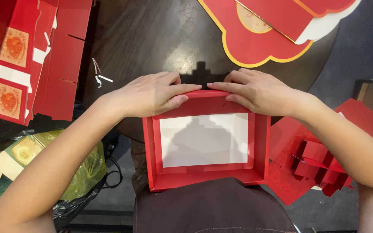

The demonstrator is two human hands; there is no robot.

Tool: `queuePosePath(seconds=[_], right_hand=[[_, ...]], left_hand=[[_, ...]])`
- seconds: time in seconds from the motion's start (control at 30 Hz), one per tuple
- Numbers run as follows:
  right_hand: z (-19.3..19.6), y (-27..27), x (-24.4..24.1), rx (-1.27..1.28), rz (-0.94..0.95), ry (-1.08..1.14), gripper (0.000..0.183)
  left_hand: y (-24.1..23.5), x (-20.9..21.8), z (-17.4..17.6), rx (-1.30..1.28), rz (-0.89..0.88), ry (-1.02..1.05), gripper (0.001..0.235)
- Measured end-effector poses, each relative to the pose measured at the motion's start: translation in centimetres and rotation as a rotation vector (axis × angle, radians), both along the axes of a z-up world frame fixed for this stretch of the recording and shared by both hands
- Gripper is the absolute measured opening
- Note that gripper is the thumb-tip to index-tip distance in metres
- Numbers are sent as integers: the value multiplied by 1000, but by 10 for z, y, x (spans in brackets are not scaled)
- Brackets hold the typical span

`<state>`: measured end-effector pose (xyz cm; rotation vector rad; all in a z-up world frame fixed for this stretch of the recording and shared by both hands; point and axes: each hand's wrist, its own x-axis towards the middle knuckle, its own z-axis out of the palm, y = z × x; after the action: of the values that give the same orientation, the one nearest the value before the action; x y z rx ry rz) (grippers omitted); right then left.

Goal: The person assembles a red and white cardboard box by folding and interlocking its pre-cut flaps. They fold the side panels upward, tuck in the tabs, and secure the structure into a rectangular container.

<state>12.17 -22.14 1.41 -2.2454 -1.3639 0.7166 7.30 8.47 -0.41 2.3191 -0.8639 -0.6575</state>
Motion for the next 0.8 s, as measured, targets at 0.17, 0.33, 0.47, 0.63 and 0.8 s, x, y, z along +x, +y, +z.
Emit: queuePosePath(seconds=[0.17, 0.33, 0.47, 0.63, 0.8], right_hand=[[2, 1, 1, 40, 6, -45, 47], [3, 7, -5, -84, 30, -116, 55], [8, 12, -4, -163, 71, -138, 58], [11, 16, -3, -238, 94, -87, 73], [4, 15, -8, -318, 80, -168, 63]], left_hand=[[-7, -6, -1, -37, -11, -330, 41], [-16, -13, -9, 24, -36, -476, 35], [-16, -12, -10, 69, -52, -456, 34], [-14, -13, -6, 113, -51, -415, 36], [-16, -13, -4, 167, -61, -426, 18]])
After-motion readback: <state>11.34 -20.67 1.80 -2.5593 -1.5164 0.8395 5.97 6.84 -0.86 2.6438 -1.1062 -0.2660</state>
